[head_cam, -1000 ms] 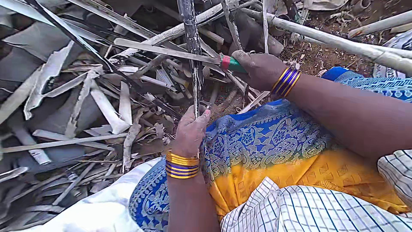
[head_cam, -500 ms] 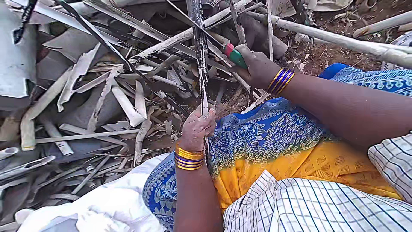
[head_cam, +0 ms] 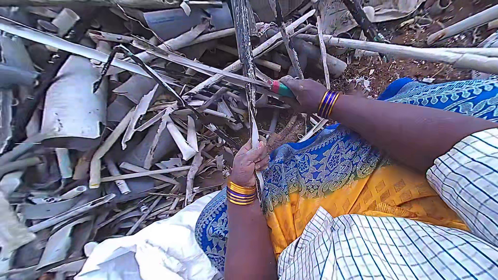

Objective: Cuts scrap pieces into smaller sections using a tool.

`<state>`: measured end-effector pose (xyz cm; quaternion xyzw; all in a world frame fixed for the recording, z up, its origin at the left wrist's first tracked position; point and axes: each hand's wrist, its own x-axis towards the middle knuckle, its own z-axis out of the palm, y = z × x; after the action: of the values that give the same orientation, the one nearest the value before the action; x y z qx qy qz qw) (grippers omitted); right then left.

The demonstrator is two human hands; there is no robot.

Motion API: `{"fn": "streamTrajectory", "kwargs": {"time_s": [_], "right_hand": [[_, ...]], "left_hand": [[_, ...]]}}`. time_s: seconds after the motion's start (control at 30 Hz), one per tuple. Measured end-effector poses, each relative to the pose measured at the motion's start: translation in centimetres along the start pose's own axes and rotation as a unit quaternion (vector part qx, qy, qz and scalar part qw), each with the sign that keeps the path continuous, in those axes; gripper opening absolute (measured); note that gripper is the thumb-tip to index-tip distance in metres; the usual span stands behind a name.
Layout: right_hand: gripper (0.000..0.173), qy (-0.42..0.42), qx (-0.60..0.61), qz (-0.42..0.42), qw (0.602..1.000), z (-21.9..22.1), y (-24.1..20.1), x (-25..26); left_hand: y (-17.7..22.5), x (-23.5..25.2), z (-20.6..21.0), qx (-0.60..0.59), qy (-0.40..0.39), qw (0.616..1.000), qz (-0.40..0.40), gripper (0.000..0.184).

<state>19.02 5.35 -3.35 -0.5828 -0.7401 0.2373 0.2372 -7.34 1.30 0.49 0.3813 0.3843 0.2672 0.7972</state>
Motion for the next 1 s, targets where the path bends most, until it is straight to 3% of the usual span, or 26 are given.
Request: {"fn": "streamTrajectory", "kwargs": {"time_s": [0.07, 0.1, 0.13, 0.17, 0.23, 0.27, 0.33, 0.4, 0.53, 0.67, 0.83, 0.9, 1.0], "right_hand": [[0.049, 0.091, 0.06, 0.04, 0.993, -0.1, 1.1, 0.7], [0.05, 0.114, 0.075, 0.037, 0.99, -0.4, 1.1, 0.8], [0.049, 0.103, 0.078, 0.025, 0.991, -0.9, 0.4, 0.6], [0.05, 0.063, 0.065, 0.009, 0.996, -1.5, -0.9, 0.2], [0.049, -0.031, 0.002, -0.055, 0.998, -2.3, -4.0, -0.7], [0.05, -0.072, -0.027, -0.084, 0.994, -2.4, -5.3, -1.1], [0.046, -0.111, -0.067, -0.108, 0.986, -2.6, -6.8, -1.3], [0.043, -0.092, -0.084, -0.084, 0.989, -3.0, -5.9, -1.0], [0.043, -0.115, -0.023, 0.016, 0.993, -2.1, -5.9, -2.0], [0.034, -0.224, -0.044, -0.043, 0.973, -0.4, -7.8, -4.3], [0.036, -0.142, -0.05, 0.092, 0.984, -2.8, -3.6, -2.6], [0.037, -0.174, -0.015, 0.082, 0.981, -1.5, -4.6, -3.6], [0.035, -0.215, -0.021, -0.02, 0.976, 0.1, -5.8, -4.7]], "left_hand": [[0.3, -0.8, 1.0, 0.043, 0.016, 0.999, 0.022, 0.024], [0.7, -1.3, 1.8, 0.125, 0.063, 0.989, 0.047, 0.022], [1.3, -2.0, 2.7, 0.257, 0.136, 0.954, 0.075, 0.016], [2.0, -2.6, 3.2, 0.41, 0.212, 0.883, 0.091, 0.008], [3.0, -4.3, 4.3, 0.606, 0.308, 0.728, 0.09, 0.042], [3.1, -5.1, 4.7, 0.654, 0.339, 0.67, 0.092, 0.048], [2.5, -6.5, 4.9, 0.692, 0.376, 0.606, 0.112, 0.049], [1.8, -7.4, 4.7, 0.686, 0.389, 0.605, 0.115, 0.048], [0.6, -7.0, 4.7, 0.644, 0.394, 0.651, 0.073, 0.044], [0.2, -5.4, 5.6, 0.649, 0.409, 0.642, -0.006, 0.045], [-0.7, -4.3, 7.0, 0.674, 0.401, 0.62, -0.021, 0.039], [-0.6, -4.0, 7.0, 0.672, 0.408, 0.617, -0.031, 0.04], [-0.1, -3.7, 6.7, 0.667, 0.413, 0.619, -0.023, 0.043]]}}
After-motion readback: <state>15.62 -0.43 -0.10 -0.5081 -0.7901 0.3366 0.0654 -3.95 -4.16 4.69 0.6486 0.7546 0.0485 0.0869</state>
